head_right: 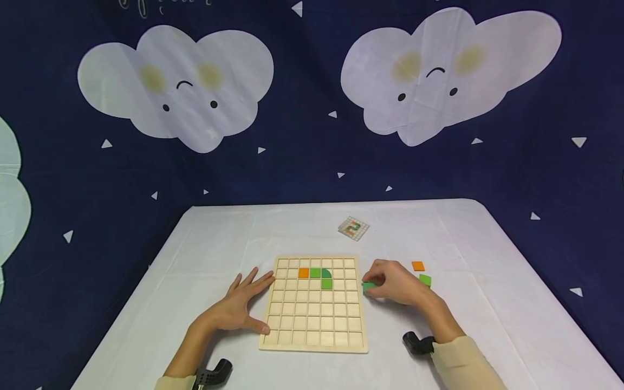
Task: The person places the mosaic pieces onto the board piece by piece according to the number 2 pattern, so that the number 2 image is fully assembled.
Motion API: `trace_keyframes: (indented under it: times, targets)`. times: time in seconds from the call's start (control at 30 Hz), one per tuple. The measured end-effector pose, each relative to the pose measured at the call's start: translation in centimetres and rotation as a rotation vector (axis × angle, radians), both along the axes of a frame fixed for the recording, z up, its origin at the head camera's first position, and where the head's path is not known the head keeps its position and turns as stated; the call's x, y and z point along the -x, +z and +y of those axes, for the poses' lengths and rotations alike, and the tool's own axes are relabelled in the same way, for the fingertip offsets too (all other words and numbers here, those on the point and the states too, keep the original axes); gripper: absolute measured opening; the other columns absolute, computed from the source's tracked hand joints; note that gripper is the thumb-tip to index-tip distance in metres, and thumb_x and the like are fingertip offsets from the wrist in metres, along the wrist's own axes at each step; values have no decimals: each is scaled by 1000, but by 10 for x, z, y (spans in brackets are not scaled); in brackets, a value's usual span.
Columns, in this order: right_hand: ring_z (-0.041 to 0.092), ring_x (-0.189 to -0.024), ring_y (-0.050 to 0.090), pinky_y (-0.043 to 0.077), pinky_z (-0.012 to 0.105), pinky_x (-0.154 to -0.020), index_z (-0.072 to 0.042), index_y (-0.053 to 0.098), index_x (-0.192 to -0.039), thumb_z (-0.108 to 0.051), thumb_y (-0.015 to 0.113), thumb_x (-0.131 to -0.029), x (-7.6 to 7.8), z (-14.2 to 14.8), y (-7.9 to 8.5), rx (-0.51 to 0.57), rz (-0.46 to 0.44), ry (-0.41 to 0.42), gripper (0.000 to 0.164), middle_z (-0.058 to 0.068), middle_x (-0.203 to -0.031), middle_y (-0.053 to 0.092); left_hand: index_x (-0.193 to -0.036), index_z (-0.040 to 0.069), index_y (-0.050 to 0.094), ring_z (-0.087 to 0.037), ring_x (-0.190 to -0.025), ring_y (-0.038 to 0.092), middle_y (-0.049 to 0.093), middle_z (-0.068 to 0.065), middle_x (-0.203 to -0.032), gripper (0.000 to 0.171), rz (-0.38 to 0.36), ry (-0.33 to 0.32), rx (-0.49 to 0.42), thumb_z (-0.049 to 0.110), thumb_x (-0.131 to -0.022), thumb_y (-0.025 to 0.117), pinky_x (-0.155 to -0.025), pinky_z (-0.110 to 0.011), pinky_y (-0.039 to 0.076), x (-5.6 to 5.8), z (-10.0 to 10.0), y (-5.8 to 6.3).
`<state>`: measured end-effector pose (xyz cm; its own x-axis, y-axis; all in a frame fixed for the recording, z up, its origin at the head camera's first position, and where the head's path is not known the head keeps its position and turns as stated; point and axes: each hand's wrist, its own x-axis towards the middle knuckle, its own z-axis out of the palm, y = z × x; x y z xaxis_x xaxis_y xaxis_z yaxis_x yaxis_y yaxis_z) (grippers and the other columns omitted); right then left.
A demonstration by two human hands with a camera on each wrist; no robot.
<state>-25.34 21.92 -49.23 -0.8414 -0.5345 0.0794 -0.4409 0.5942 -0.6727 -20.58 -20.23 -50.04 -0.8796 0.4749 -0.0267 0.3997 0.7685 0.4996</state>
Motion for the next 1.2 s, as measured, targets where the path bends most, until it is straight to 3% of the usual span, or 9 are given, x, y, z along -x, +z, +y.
trace_keyframes:
  times: [0.2, 0.67, 1.2]
  targets:
    - [12, -80, 56, 50, 25, -69, -21, 75, -98, -23, 79, -80, 1, -13, 1, 20, -12, 34, 18, -7, -91, 63, -151, 18, 34, -29, -145, 4, 24, 6, -156, 121, 12, -15, -7, 74, -52, 78, -112, -56, -5, -1, 0, 1]
    - [11, -78, 55, 50, 26, -67, -22, 75, -99, -22, 78, -82, 4, -32, 3, 0, -8, 74, 17, -7, -90, 62, -151, 18, 35, -29, -145, 4, 25, 6, -156, 121, 5, -7, -16, 73, -51, 78, -112, -55, -6, 0, 0, 2]
    - [12, -77, 56, 50, 26, -65, -22, 75, -100, -21, 77, -82, -3, -56, 6, -7, 41, 144, 19, -6, -90, 62, -151, 20, 33, -26, -146, 2, 23, 8, -156, 123, -5, -3, -9, 75, -50, 77, -113, -53, -6, 1, -1, 0]
